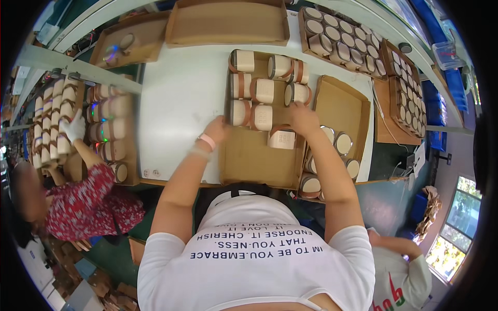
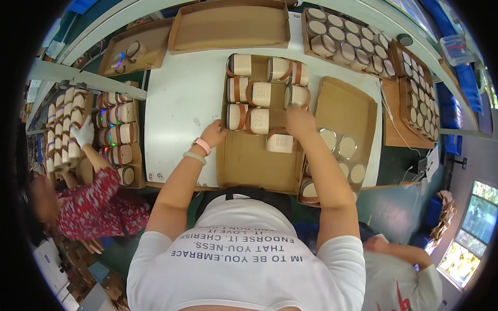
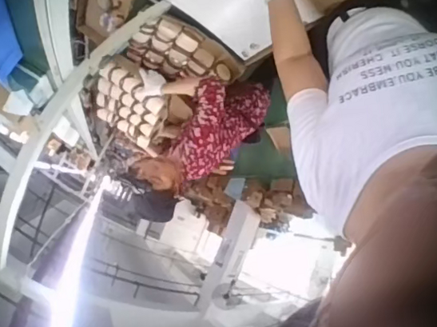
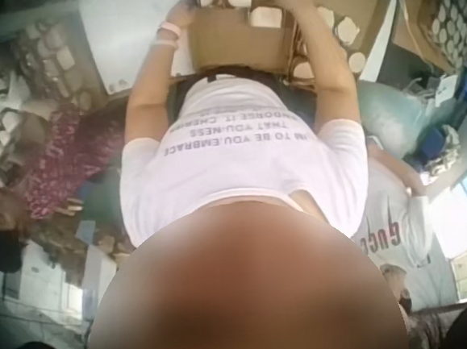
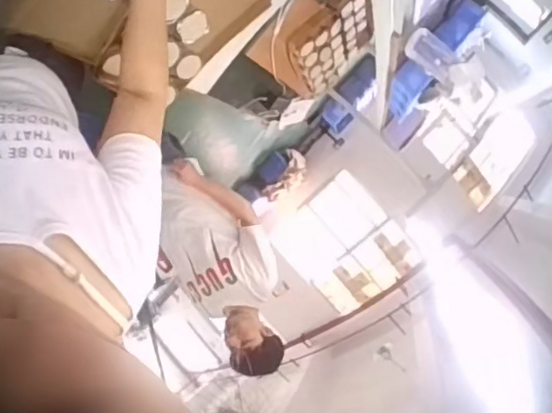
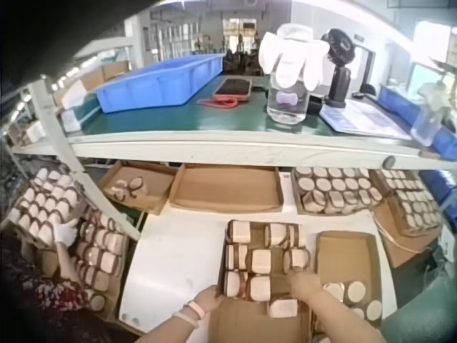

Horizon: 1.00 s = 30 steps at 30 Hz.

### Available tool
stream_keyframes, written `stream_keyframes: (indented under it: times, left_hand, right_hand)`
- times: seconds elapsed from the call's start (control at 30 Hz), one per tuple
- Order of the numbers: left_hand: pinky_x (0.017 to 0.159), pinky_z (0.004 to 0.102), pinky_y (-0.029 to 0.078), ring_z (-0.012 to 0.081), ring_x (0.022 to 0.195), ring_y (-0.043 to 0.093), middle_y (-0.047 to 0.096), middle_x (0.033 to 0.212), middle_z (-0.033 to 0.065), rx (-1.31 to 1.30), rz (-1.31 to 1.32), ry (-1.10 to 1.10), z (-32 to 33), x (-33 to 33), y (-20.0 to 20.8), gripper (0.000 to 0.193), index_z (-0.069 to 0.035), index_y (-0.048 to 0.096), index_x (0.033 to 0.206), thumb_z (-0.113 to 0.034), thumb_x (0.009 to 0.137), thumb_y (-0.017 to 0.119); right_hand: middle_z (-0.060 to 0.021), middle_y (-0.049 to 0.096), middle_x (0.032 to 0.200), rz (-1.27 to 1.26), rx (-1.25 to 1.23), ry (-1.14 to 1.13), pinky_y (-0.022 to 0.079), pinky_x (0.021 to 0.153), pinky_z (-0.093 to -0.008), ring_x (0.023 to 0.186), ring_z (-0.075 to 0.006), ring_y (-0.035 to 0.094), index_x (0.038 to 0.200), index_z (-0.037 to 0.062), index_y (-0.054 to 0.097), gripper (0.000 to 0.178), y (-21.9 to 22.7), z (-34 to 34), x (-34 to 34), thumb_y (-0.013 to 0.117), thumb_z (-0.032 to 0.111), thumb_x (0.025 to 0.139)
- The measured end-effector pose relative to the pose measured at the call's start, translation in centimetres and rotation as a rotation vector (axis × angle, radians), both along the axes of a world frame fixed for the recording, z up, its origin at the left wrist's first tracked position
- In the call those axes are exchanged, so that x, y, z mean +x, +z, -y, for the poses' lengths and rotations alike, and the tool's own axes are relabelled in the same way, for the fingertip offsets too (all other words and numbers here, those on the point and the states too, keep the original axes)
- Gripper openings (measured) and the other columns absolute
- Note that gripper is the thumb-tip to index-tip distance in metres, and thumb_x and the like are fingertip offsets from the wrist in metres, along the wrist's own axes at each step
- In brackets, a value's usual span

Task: Assembling and checking light-up electronic devices on a production line.

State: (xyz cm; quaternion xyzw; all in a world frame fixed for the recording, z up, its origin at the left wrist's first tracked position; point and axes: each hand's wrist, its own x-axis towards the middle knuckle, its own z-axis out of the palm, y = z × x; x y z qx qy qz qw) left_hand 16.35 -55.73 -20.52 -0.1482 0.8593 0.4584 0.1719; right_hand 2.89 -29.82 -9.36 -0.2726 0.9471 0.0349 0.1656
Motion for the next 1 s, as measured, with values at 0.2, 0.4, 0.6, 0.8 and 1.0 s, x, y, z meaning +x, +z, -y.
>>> stream_keyframes:
  times: [0.2, 0.4, 0.6, 0.8, 1.0]
  left_hand:
    - [0.092, 0.0441, 0.041, 0.0441, 0.108, 0.047, 0.045, 0.12, 0.0319, -0.075, -0.362, 0.279, 6.0, -7.4, 2.9, 0.063, 0.002, 0.028, 0.134, -0.013, 0.08, 0.057]
    - [0.09, 0.0453, 0.043, 0.0448, 0.107, 0.047, 0.044, 0.121, 0.0286, -0.175, -0.349, 0.104, 11.2, -9.2, 5.7, 0.057, -0.006, 0.034, 0.132, -0.016, 0.081, 0.057]
    - [0.092, 0.0459, 0.042, 0.0477, 0.106, 0.046, 0.036, 0.126, 0.0319, -0.148, -0.391, 0.191, 15.1, -9.2, 8.2, 0.057, -0.011, 0.034, 0.134, -0.022, 0.083, 0.056]
    - [0.094, 0.0454, 0.04, 0.0486, 0.107, 0.046, 0.033, 0.129, 0.032, -0.32, -0.353, 0.089, 17.5, -11.9, 12.3, 0.062, -0.022, 0.029, 0.139, -0.03, 0.083, 0.055]
    - [0.096, 0.0468, 0.039, 0.0449, 0.113, 0.045, 0.034, 0.131, 0.0295, -0.357, -0.074, -0.023, 19.0, -14.6, 12.9, 0.061, -0.026, 0.026, 0.14, -0.023, 0.083, 0.05]
  right_hand:
    - [-0.0168, 0.041, 0.132, -0.196, -0.265, -0.204, 0.047, 0.083, -0.0454, 0.097, -0.0414, 0.054, 0.11, -0.0017, 0.05, 0.038, -0.7, 9.3, -9.2, 0.054, 0.004, 0.073]
    - [-0.0121, 0.029, 0.14, -0.235, -0.173, -0.297, 0.046, 0.087, -0.0418, 0.099, -0.0382, 0.054, 0.118, -0.0013, 0.046, 0.043, 0.2, 15.9, -8.9, 0.052, 0.003, 0.075]
    - [-0.0126, 0.036, 0.135, -0.276, -0.091, -0.177, 0.043, 0.092, -0.0401, 0.108, -0.0354, 0.049, 0.12, -0.0006, 0.046, 0.04, 2.0, 21.0, -7.4, 0.046, 0.01, 0.082]
    - [-0.0256, 0.031, 0.135, -0.134, -0.084, -0.285, 0.041, 0.095, -0.0398, 0.118, -0.038, 0.043, 0.136, 0.0013, 0.027, 0.057, 3.2, 23.9, -7.9, 0.044, 0.009, 0.082]
    - [-0.0322, 0.042, 0.123, -0.036, -0.034, -0.334, 0.041, 0.093, -0.0441, 0.111, -0.0385, 0.05, 0.145, 0.0211, 0.006, 0.077, 6.1, 26.2, -7.6, 0.046, 0.007, 0.081]
